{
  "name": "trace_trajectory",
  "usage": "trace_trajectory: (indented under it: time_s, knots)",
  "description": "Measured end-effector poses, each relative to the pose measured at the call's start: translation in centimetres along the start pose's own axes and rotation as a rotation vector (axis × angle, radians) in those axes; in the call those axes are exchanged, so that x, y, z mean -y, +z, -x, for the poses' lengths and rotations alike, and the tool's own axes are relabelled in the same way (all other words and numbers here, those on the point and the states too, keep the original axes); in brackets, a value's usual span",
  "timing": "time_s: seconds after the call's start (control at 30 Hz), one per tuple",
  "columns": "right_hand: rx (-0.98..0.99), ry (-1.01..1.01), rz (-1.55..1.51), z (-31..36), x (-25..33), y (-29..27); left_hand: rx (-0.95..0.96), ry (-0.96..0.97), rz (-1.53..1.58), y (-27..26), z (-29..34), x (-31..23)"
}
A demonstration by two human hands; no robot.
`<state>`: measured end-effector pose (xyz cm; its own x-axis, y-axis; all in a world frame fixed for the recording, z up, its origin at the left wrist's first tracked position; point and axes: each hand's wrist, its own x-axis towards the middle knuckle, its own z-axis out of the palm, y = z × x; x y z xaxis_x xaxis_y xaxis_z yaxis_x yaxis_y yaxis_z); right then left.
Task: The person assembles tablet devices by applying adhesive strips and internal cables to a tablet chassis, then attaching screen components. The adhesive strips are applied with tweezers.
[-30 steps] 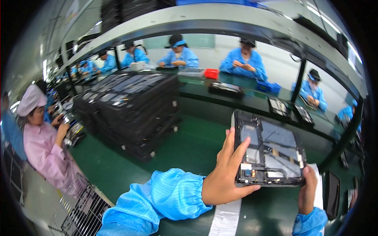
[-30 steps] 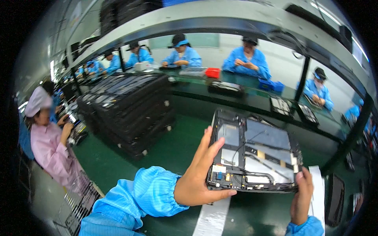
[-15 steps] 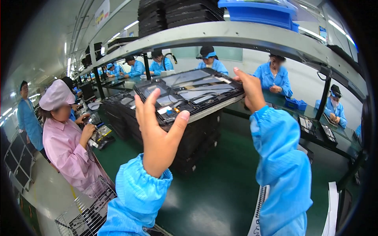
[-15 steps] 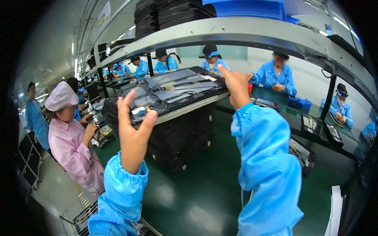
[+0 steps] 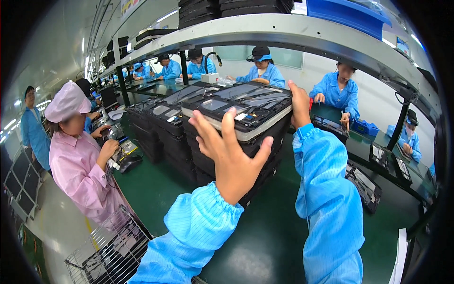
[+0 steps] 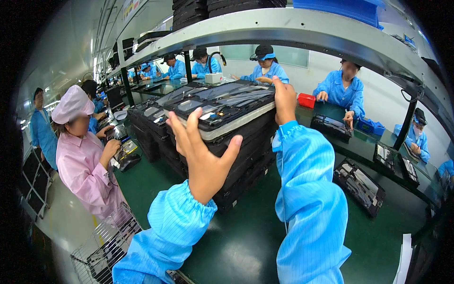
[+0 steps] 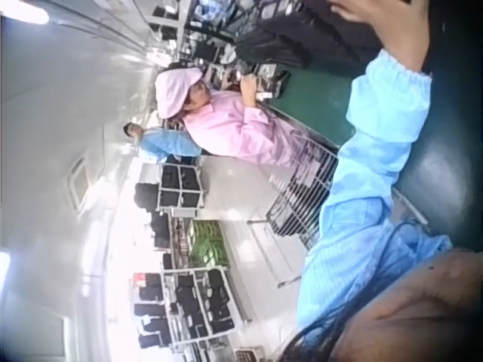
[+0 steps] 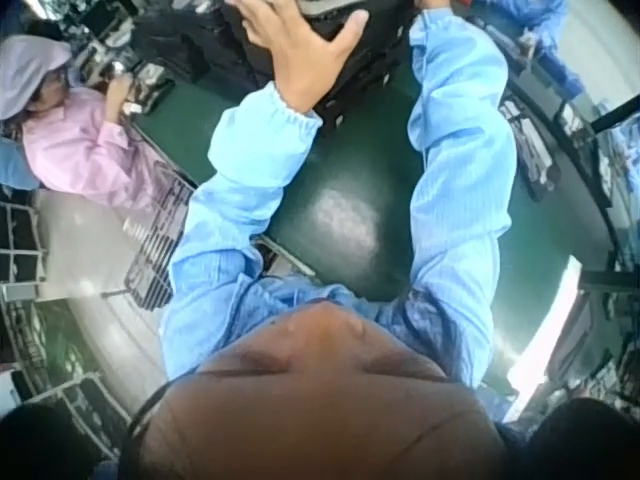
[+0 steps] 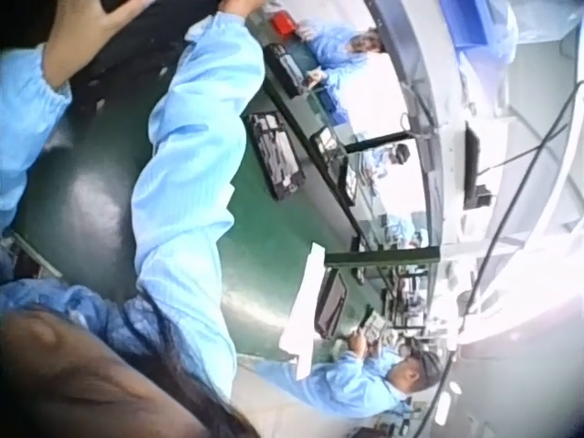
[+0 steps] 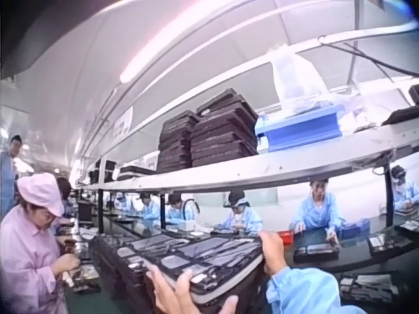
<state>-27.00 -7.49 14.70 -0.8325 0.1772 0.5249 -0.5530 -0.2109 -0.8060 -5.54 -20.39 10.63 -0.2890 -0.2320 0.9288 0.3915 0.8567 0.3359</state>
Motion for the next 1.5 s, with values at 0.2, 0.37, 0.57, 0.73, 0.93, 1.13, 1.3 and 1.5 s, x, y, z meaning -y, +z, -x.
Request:
trace_trajectory:
  time_s: [0.2, 0.37, 0.57, 0.73, 0.93, 1.13, 1.3, 1.5]
  knots:
    - [0.098, -0.312, 0.862, -0.6, 2.4, -4.3, -0.017, -0.017, 0.005, 1.3, 0.1, 0.1]
    - [0.242, -0.367, 0.953, 1.4, 10.4, -12.9, -0.238, 0.214, -0.056, -0.1, 0.7, -1.1]
    - [0.056, 0.000, 1.376, 9.2, 8.3, -35.5, 0.385, 0.385, 0.377, 7.5, 8.3, -7.0]
    - [-0.428, 0.362, 1.545, 18.0, 3.9, -44.3, 0.872, -0.049, 0.539, 20.5, 13.6, -7.7]
    - [0.058, 0.230, 1.516, 19.1, 2.6, -39.0, 1.106, -0.055, 0.346, 28.4, 14.1, -7.5]
    - [-0.124, 0.251, 1.150, 17.1, 3.2, -40.1, 1.012, -0.076, 0.412, 30.1, 13.1, -7.6]
    - [-0.208, 0.274, 0.888, 17.9, 3.6, -39.3, 0.982, -0.177, 0.468, 27.8, 13.3, -8.2]
    - [-0.492, 0.243, -0.053, 18.7, 10.3, -39.5, 0.723, -0.096, 0.640, 18.5, 10.4, -13.2]
